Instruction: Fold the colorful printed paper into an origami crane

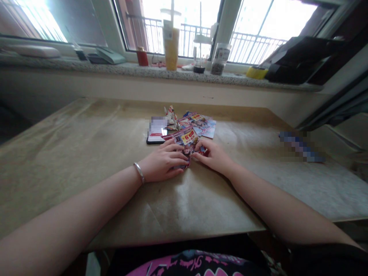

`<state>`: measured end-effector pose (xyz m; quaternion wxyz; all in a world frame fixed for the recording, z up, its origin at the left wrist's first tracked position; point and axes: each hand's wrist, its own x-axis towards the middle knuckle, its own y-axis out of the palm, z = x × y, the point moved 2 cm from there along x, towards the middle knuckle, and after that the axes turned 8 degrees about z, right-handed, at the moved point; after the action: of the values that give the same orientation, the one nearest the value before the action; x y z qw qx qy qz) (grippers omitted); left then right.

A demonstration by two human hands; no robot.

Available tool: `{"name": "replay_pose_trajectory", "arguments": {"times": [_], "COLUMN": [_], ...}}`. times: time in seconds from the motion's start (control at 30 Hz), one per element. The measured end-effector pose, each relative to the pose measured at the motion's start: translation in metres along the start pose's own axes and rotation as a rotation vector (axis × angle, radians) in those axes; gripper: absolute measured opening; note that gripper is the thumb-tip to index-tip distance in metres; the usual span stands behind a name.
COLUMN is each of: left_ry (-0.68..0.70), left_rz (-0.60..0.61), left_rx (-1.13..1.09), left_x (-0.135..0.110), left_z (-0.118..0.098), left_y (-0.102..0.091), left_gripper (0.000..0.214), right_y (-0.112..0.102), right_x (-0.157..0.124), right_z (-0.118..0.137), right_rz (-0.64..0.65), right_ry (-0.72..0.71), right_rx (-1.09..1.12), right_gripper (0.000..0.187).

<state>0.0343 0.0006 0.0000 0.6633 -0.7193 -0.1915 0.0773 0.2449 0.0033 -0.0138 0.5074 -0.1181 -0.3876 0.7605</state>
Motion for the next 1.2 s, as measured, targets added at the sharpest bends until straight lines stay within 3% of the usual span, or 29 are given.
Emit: {"name": "replay_pose_trajectory", "arguments": {"times": [0.3,0.67,1.03,1.2], "left_ry": [-0.144,-0.113,-0.099,-0.068], "left_rz": [0.034,0.082,0.082,0.112], "left_rx": [0.050,0.068,0.012,-0.030], "left_x": [0.000,-0.001,0.002,0.001], "left_z": [0.002,-0.002,0.001,0.000], "left_y": [0.005,0.003,0.007,0.005], "left_gripper": [0.044,0.048,0.050,0.047], "right_y": [-0.004,-0.003,0.004,0.005], "right_x": [0.002,0.005,0.010,0.012], "right_z": [-0.001,-0.011,-0.011,-0.019], "right_rz": [0.037,-0.130,-0.210,-0.257], "right_ry": [-0.010,0.052,0.163,0.195], "right_rx": [0.031,0.006,0.114,0.216], "right_gripper": [0.017,0.017,0.036,0.034]}}
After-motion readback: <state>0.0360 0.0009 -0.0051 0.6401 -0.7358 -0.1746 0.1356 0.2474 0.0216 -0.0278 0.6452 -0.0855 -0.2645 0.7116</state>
